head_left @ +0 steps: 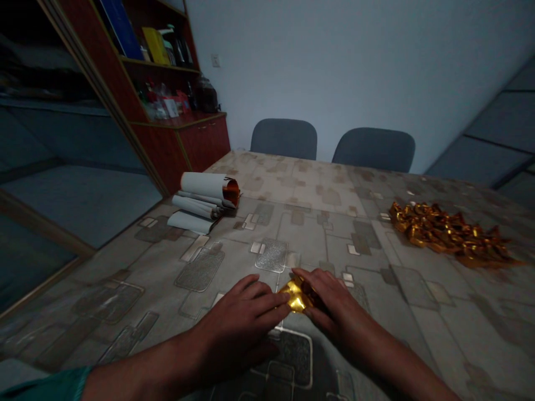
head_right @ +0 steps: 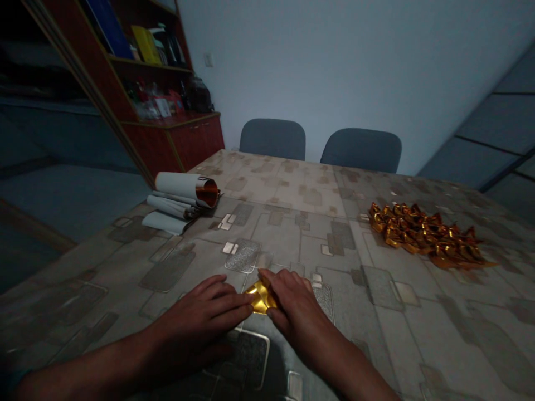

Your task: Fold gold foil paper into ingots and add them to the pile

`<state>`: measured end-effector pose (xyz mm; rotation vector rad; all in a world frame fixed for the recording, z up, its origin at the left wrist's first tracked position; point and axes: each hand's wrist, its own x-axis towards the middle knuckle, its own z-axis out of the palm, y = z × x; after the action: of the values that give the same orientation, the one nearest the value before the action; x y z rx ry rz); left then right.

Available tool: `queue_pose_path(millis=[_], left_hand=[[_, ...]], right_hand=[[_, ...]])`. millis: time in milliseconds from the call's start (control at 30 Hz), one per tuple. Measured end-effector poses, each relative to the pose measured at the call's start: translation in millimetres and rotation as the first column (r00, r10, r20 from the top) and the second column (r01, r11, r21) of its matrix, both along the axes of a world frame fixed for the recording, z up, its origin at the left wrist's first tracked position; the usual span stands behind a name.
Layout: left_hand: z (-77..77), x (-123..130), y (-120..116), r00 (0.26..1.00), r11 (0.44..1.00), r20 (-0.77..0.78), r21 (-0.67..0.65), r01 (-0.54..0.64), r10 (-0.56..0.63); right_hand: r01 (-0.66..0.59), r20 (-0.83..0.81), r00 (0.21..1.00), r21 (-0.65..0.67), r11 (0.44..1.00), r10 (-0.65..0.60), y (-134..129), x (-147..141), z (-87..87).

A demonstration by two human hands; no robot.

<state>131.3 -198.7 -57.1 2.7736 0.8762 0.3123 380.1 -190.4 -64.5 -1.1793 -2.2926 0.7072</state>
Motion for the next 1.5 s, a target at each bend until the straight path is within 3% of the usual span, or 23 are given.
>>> queue_pose_path(millis=[100, 167, 267, 400, 467, 567, 667, 733, 833, 900, 1000, 1133, 1333, 1500], left_hand=[[0.2, 9.8, 9.0, 0.997, 1.000, 0.077, 0.013, -0.007, 0.006], [-0.4, 18.3, 15.4, 0.991, 0.999, 0.126, 0.012, -0.037, 0.036], [-0.3, 28.9, 21.1, 0.978, 0.992, 0.168, -0.045, -0.118, 0.124], [0.4, 31.9, 20.4, 0.939, 0.957, 0.201, -0.138, -0.255, 0.279], [-0.2, 30.3, 19.1, 0.920, 0.937, 0.198, -0.160, -0.311, 0.339], [-1.1, 28.5, 19.2, 0.896, 0.916, 0.216, -0.199, -0.349, 0.388], [0.6, 30.3, 21.8, 0.861, 0.889, 0.298, -0.336, -0.310, 0.413], [3.7, 32.9, 23.7, 0.818, 0.828, 0.348, -0.502, -0.251, 0.458], [9.1, 36.2, 25.5, 0.756, 0.682, 0.365, -0.717, -0.144, 0.543], [11.7, 37.0, 26.3, 0.745, 0.634, 0.370, -0.768, -0.091, 0.555], [13.2, 36.4, 27.9, 0.758, 0.621, 0.356, -0.780, -0.080, 0.546], [12.2, 35.5, 28.8, 0.783, 0.639, 0.370, -0.768, -0.044, 0.500], [9.1, 36.2, 26.0, 0.797, 0.636, 0.285, -0.756, -0.155, 0.533], [8.7, 36.2, 27.6, 0.751, 0.604, 0.324, -0.787, -0.124, 0.576]], right_hand=[[0.009, -0.074, 0.997, -0.075, 0.997, -0.015, 10.8, 5.3, 5.7], [0.124, -0.097, 0.987, -0.052, 0.991, -0.129, 18.3, 9.3, 7.3], [0.256, 0.005, 0.966, 0.074, 0.964, -0.257, 24.3, 12.0, 4.8], [0.259, 0.131, 0.952, 0.137, 0.956, -0.277, 22.1, 7.9, -1.6], [0.271, 0.100, 0.956, 0.077, 0.960, -0.277, 19.7, 5.5, -3.1], [0.247, -0.026, 0.968, -0.113, 0.963, -0.251, 17.1, 5.1, -1.5], [0.145, -0.214, 0.952, -0.314, 0.938, -0.219, 14.7, 7.0, 5.1], [0.069, -0.324, 0.922, -0.401, 0.913, -0.212, 13.0, 7.6, 11.1], [0.074, -0.307, 0.933, -0.347, 0.935, -0.188, 11.4, 6.4, 19.0], [0.091, -0.229, 0.962, -0.242, 0.966, -0.148, 11.1, 4.6, 21.8], [0.071, -0.203, 0.974, -0.160, 0.984, -0.104, 10.7, 1.5, 21.9], [0.099, -0.231, 0.963, -0.180, 0.979, -0.140, 8.3, -2.7, 18.8], [0.101, -0.316, 0.927, -0.312, 0.945, -0.203, 4.4, -7.3, 15.2], [0.008, -0.463, 0.845, -0.489, 0.872, -0.267, 6.2, -6.7, 8.5]])
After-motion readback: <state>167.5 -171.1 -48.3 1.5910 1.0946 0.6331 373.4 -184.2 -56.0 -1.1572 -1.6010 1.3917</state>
